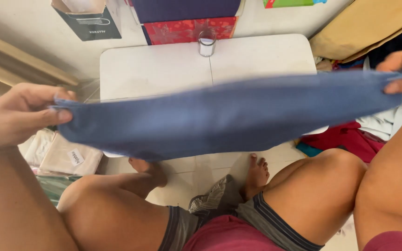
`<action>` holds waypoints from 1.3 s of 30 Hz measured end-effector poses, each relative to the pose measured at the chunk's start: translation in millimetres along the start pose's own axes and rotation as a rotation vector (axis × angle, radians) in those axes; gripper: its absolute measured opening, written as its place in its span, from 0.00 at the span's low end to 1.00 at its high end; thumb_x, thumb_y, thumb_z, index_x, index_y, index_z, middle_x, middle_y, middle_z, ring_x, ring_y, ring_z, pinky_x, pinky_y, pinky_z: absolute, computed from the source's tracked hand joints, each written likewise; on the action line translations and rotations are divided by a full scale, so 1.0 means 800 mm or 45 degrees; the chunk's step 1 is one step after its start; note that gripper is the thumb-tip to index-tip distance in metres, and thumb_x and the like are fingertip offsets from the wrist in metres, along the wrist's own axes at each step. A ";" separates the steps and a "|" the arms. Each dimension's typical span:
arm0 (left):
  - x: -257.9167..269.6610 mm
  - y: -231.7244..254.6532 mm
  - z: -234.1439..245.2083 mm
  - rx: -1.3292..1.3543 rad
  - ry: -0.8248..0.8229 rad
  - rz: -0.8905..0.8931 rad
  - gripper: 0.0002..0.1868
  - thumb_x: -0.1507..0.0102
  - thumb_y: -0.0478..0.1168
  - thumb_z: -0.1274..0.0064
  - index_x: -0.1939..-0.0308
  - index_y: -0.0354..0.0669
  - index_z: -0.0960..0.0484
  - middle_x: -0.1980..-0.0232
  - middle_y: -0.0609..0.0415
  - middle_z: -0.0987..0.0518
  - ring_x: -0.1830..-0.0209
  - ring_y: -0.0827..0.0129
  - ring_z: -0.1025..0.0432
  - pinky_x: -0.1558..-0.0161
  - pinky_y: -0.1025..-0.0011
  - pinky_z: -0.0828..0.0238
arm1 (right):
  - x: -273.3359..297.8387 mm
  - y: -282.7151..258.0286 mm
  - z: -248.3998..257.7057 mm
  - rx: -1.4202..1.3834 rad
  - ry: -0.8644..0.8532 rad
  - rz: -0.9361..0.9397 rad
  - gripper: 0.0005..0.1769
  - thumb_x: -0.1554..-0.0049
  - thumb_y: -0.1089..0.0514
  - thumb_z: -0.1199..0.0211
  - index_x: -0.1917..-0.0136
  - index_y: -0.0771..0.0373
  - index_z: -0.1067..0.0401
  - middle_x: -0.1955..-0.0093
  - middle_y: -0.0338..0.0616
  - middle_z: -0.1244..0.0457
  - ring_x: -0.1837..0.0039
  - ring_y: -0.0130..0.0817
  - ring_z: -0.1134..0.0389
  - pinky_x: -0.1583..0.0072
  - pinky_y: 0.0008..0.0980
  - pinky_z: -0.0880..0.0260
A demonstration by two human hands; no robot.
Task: Unfolding a blue piece of fabric on a small table and using a lint roller to remove lint or dust from its surface.
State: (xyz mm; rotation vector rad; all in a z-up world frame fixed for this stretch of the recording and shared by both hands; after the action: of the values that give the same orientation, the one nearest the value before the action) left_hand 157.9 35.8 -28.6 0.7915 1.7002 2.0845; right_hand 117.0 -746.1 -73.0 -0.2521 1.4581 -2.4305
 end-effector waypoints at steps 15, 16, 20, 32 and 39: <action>-0.124 -0.047 0.027 -0.619 0.942 -0.088 0.07 0.29 0.35 0.41 0.49 0.37 0.15 0.61 0.52 0.18 0.71 0.75 0.33 0.68 0.76 0.37 | -0.146 -0.060 -0.104 0.488 0.682 0.085 0.08 0.34 0.73 0.34 0.41 0.70 0.25 0.55 0.41 0.35 0.57 0.27 0.40 0.54 0.25 0.38; -0.139 -0.052 0.026 -0.800 0.947 -0.072 0.08 0.31 0.33 0.42 0.51 0.33 0.14 0.60 0.48 0.17 0.65 0.67 0.26 0.62 0.70 0.29 | -0.157 -0.044 -0.105 0.434 0.708 0.043 0.08 0.35 0.72 0.35 0.43 0.68 0.25 0.56 0.37 0.37 0.59 0.24 0.43 0.56 0.23 0.41; -0.173 -0.120 0.035 -0.795 0.945 0.086 0.12 0.33 0.39 0.41 0.51 0.32 0.15 0.60 0.47 0.18 0.64 0.62 0.26 0.59 0.67 0.29 | -0.181 0.018 -0.121 0.460 0.707 -0.109 0.07 0.38 0.69 0.35 0.45 0.67 0.24 0.59 0.40 0.35 0.60 0.27 0.39 0.57 0.27 0.36; -0.203 -0.230 0.076 -0.793 0.858 0.385 0.12 0.33 0.43 0.42 0.50 0.42 0.14 0.53 0.43 0.15 0.50 0.47 0.21 0.49 0.49 0.25 | -0.252 0.150 -0.163 0.115 0.339 -0.527 0.11 0.43 0.63 0.30 0.46 0.60 0.20 0.58 0.52 0.30 0.55 0.35 0.29 0.54 0.31 0.26; -0.194 -0.163 0.056 -0.523 0.822 0.368 0.12 0.29 0.39 0.45 0.46 0.36 0.16 0.54 0.42 0.18 0.54 0.54 0.23 0.51 0.59 0.29 | -0.267 0.064 -0.163 -0.212 0.262 -0.325 0.19 0.42 0.66 0.34 0.37 0.60 0.27 0.62 0.35 0.35 0.59 0.19 0.37 0.52 0.18 0.37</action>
State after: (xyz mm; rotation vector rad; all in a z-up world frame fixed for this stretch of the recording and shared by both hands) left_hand 296.8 10.9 -181.6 0.2512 1.3775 2.9923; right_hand 287.5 -588.4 -178.8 -0.2431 1.8221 -2.6000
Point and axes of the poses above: each hand's wrist, its own x-axis away from the middle knuckle, its own z-axis out of the back of the hand, y = z × x, the point moved 6 cm from there along -x, towards the middle knuckle
